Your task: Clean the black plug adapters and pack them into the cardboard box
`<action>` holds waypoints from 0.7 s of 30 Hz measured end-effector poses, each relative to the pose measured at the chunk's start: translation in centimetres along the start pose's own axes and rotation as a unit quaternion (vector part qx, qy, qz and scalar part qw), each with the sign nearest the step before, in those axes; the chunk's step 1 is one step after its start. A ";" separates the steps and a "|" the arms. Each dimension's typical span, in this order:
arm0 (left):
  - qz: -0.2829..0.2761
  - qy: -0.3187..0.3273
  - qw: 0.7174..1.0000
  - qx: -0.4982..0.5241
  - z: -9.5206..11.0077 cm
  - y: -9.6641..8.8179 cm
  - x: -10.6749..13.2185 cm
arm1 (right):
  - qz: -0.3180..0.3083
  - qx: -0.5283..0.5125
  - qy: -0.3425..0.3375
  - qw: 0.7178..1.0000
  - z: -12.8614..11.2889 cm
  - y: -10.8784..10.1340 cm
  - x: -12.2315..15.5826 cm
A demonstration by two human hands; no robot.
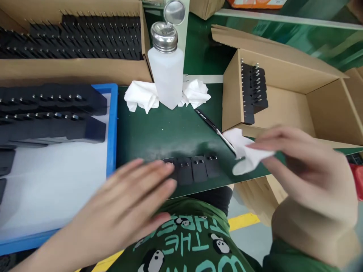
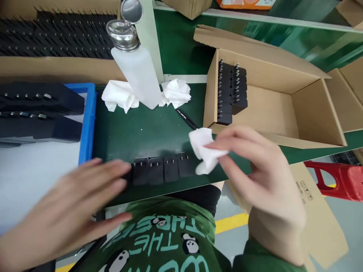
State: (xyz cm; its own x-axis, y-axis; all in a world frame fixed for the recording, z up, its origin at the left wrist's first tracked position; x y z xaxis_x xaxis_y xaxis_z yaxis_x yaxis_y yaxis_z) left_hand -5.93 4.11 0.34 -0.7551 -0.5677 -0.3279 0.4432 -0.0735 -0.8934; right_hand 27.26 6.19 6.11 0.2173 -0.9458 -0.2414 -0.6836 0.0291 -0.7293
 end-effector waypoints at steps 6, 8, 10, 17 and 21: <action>-0.025 -0.244 0.969 0.025 -1.5 0.6 4.2 | 0.133 0.101 -0.041 0.985 0.9 6.6 7.6; -0.040 -0.255 0.966 0.032 -1.4 1.7 4.6 | 0.126 0.124 -0.106 0.979 0.2 9.9 7.9; -0.044 -0.260 0.964 0.035 -1.3 2.3 4.7 | 0.135 0.125 -0.127 0.975 -1.0 12.7 7.8; -0.065 -0.257 0.963 0.052 -1.3 1.9 4.3 | -0.003 -0.075 -0.244 0.967 -5.9 16.0 5.9; -0.040 -0.257 0.966 -0.001 -0.2 1.3 3.6 | 0.002 -0.265 -0.110 0.958 -4.0 11.5 6.1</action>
State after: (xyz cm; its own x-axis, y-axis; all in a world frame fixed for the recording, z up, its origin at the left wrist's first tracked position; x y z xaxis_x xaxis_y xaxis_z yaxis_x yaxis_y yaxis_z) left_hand -8.14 2.18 -2.05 -0.4477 -0.8920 -0.0620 0.3910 -0.1330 -0.9108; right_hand 17.92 -0.58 -1.21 0.3157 -0.8530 -0.4156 -0.9297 -0.1904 -0.3154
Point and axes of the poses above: each hand's wrist, its own x-axis away from the middle knuckle, its own y-axis out of the palm, z = x × y, the point moved 1 cm from there along -x, towards the middle knuckle, and after that the axes turned 2 degrees about y, right-handed, at the moved point
